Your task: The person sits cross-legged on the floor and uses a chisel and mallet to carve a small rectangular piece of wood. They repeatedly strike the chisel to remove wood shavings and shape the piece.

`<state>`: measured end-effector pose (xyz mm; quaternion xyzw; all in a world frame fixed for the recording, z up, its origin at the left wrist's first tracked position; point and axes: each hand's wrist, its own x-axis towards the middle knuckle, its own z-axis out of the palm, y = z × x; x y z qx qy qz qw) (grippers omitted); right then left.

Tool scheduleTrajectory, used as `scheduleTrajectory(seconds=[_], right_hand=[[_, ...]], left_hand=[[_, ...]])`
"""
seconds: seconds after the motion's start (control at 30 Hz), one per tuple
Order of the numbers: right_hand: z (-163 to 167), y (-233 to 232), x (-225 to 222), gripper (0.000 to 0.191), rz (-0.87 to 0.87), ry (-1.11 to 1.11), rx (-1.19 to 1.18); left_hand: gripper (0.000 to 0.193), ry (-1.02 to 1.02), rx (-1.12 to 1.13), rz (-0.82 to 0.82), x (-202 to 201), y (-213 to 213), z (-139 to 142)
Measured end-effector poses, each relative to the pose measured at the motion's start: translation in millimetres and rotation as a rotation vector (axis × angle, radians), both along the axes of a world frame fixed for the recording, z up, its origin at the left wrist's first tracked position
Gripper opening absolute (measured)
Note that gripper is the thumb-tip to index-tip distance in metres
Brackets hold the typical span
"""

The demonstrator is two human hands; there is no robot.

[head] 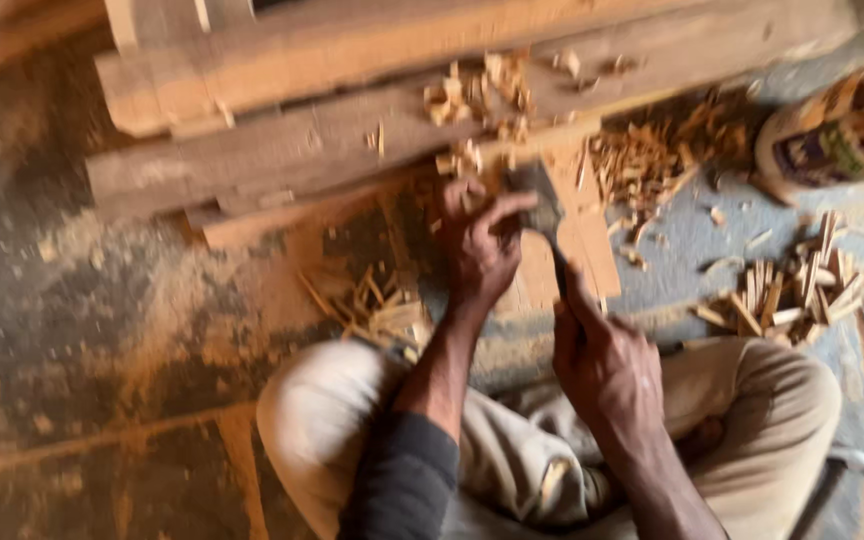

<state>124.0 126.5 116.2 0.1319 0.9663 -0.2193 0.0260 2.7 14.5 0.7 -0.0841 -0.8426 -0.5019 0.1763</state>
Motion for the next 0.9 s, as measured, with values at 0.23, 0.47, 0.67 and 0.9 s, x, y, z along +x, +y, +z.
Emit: scheduleTrajectory(seconds=[0.23,0.47,0.67,0.9], right_hand=[[-8,-11,-19,0.047,0.015,0.044,0.036],[-15,20,-9,0.051,-0.472,-0.106,-1.077],[-30,55,28,0.057,-0.576,0.142,-1.153],[-63,60,53,0.055,-0.495,0.234,-1.160]], left_hand=[[0.041,0.081,-0.068,0.061,2,-1,-3],[0.039,0.035,-0.008,0.054,-4,2,-8],[0.039,0.032,-0.071,0.065,-2,0,-6],[0.024,0.025,-0.245,0.023,-5,-7,-3]])
